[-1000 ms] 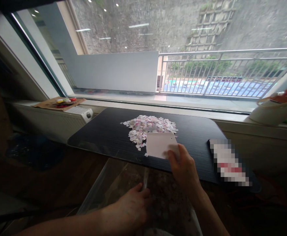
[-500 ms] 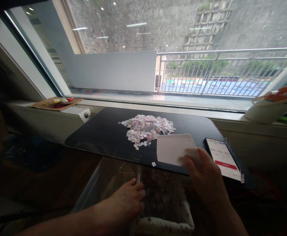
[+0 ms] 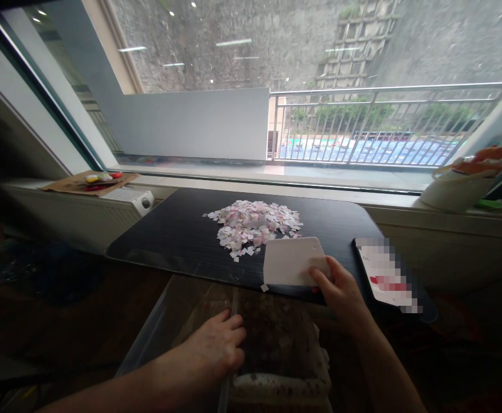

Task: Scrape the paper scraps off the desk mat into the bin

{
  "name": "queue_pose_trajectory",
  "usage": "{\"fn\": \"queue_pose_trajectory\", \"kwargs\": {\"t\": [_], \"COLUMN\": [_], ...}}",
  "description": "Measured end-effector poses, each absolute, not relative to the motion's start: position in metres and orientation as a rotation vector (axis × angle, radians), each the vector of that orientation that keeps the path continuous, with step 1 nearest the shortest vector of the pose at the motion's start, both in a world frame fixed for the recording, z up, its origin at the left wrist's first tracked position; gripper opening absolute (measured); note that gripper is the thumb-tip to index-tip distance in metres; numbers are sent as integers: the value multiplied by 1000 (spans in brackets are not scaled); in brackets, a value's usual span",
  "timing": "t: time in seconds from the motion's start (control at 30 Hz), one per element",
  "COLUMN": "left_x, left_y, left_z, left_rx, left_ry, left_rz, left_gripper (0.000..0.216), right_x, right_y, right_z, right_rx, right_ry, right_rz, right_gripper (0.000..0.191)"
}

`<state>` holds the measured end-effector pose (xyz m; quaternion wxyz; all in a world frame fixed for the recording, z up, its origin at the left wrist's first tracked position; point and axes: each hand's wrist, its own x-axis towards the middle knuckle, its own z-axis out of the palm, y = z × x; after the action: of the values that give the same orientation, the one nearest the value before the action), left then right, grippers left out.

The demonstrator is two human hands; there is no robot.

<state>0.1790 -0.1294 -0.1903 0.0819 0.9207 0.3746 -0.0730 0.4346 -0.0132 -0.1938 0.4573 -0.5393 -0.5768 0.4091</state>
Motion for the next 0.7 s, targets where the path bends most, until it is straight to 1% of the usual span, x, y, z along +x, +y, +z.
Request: {"fn": "queue_pose_trajectory", "kwargs": {"t": [0.17,0.37,0.53,0.7], "left_x": [178,179,180,179], "left_y": [-129,-128,-129,-129], "left_z": [-197,-197,-194,-200], "left_rx": [2773,2802,2794,2820], "left_ry": [1121,1106,1110,1121], "left_rz": [-211,-161,-180,-145], "left_gripper": [15,15,16,16], "right_x": [436,438,435,435], "right_y": [-20,-21,-17,-27], "right_z": [-188,-181,-186,-179], "right_rx": [-1348,-1361,-1327,-1301], "right_ry": [-1429,-1435,-1453,-1412], "right_rz": [1012,918,1011,1031], "right_gripper": [33,29,28,27]}}
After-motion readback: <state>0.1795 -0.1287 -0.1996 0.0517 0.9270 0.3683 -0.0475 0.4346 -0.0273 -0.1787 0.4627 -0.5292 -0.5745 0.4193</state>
